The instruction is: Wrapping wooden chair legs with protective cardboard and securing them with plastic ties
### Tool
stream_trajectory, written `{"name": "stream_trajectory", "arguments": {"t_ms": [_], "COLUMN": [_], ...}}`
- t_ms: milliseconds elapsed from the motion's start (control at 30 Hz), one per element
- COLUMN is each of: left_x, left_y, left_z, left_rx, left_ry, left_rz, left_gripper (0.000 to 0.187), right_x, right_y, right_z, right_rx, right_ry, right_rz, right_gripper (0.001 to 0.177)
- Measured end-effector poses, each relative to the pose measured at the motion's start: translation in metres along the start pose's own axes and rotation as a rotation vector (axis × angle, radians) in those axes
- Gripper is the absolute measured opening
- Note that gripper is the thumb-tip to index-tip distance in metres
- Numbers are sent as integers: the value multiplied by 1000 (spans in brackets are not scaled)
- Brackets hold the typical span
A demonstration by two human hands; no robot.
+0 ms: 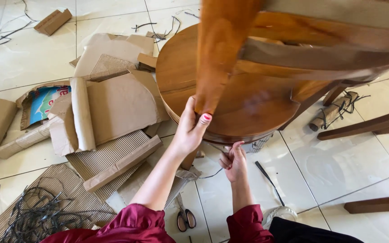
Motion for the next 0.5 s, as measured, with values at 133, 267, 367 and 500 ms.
{"name": "stream_trajectory", "arguments": {"t_ms": [133,267,367,500], "left_x": [-22,-40,-54,-74], "left_y": [22,26,32,47], "left_z": [2,-5,-12,-20], "left_rx": [43,69,112,181], "left_ry": [-7,26,34,53], "left_rz": [-9,-28,6,39], "left_gripper": [45,44,44,42], "right_x": [-25,-40,-50,-39], "right_y": [-38,-66,-81,-89], "right_z": [-25,-43,-59,-67], "right_rx": [24,26,26,10], "right_ry": [2,-7,15,21], "right_rz": [14,-5,4,57], "right_gripper": [52,56,65,66]}}
Point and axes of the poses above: each hand's wrist, its own z-axis towards the middle knuckle, its own x-axis out of the back of the hand, y = z × x, the point moved 4 cm from there along z, towards the middle knuckle, and after that the axes turned 10 degrees about -x, right-handed, at the moved point
